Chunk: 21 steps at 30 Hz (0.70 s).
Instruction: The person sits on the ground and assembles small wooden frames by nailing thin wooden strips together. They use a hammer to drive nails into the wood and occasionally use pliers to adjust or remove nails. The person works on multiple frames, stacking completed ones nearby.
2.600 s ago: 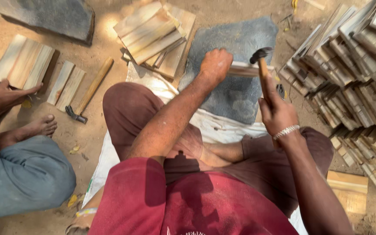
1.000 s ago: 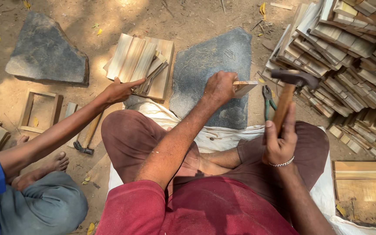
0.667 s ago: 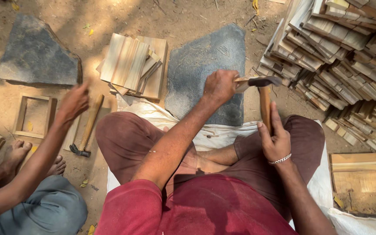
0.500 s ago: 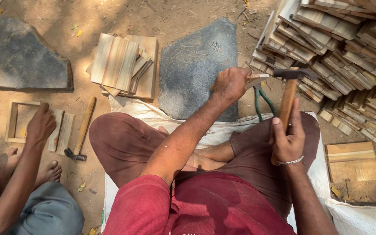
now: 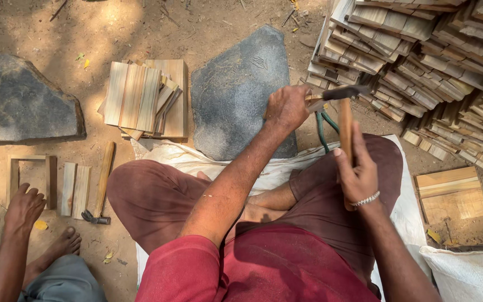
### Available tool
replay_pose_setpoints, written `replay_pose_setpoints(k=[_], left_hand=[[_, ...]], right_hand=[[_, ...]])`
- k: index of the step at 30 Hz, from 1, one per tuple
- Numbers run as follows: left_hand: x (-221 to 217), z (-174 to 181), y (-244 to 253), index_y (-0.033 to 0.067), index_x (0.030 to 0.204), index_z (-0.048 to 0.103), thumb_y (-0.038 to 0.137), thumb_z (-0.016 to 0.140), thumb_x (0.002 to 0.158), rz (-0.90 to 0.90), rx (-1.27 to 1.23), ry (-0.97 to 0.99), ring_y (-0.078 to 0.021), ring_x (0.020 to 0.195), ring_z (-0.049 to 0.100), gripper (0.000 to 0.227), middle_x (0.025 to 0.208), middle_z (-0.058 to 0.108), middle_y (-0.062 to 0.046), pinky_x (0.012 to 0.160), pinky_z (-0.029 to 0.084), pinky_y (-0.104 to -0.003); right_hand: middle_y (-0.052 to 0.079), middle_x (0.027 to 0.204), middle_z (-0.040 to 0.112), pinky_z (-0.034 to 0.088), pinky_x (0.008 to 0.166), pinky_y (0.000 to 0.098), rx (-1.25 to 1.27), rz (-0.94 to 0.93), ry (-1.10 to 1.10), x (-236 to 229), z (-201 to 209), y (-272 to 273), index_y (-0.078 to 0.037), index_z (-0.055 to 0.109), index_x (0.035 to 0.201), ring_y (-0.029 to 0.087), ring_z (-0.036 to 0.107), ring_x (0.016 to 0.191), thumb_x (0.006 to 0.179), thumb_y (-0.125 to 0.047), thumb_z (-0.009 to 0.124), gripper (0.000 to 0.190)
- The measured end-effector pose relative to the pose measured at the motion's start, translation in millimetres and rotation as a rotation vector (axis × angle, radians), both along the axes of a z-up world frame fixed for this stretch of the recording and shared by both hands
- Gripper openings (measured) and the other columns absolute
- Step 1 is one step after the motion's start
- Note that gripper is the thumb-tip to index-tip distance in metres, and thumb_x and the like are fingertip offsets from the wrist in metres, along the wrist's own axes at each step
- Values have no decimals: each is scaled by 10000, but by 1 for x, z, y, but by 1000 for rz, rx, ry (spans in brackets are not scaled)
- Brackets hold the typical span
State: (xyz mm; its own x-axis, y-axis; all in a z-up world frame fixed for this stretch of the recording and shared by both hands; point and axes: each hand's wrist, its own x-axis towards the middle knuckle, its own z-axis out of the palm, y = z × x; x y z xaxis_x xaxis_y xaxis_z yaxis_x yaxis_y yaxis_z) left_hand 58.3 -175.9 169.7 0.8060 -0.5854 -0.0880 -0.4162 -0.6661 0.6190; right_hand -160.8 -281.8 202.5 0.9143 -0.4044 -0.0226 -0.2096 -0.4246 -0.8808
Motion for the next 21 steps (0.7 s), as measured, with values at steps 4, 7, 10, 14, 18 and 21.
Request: replay_pose_setpoints(k=[4, 7, 10, 14, 18, 21], left_hand=[[-3, -9, 4, 161, 1112, 762, 160, 757, 845, -1, -12, 15, -276, 880, 761, 267, 922, 776, -114, 824, 583, -474], [-2, -4, -1, 161, 1086, 767, 182, 776, 828, 2, -13, 8, -283, 886, 757, 259, 925, 776, -112, 828, 583, -470], [-1, 5, 0, 151, 1063, 765, 162, 768, 836, -26, 53, -14, -276, 890, 759, 228, 920, 773, -109, 828, 585, -462], [-9, 9, 16, 154, 1038, 750, 182, 748, 867, 21, -75, -6, -282, 832, 750, 173, 905, 759, -123, 760, 582, -477], [-1, 11, 76, 114, 957, 696, 144, 711, 881, 32, -413, -73, -275, 810, 751, 83, 913, 775, -96, 719, 592, -456], [0, -4, 141, 133, 973, 663, 189, 645, 993, 13, -113, 42, -289, 766, 759, 63, 842, 752, -92, 715, 580, -467]], right_hand=[[69, 957, 637, 523, 512, 224, 111, -53, -277, -5, -7, 2, -220, 125, 1731, 77, 575, 627, 1150, -181, 555, 724], [-36, 1116, 605, 521, 502, 229, 25, -23, 1, 8, -10, -9, -224, 147, 1701, 73, 573, 583, 1080, -171, 585, 762], [-9, 951, 582, 495, 472, 247, 151, -32, 124, 17, -11, -12, -232, 163, 1699, 75, 537, 573, 1045, -159, 582, 780], [38, 826, 574, 482, 471, 248, 251, -77, 63, -5, -9, 2, -222, 135, 1712, 75, 521, 578, 1057, -147, 575, 793], [50, 968, 617, 487, 472, 249, 208, -91, -33, -8, 0, 12, -169, 146, 1705, 82, 537, 596, 1044, -102, 569, 788], [66, 1052, 624, 495, 505, 251, 125, -56, -107, -13, 7, 13, -150, 145, 1720, 92, 555, 640, 1063, -68, 571, 788]])
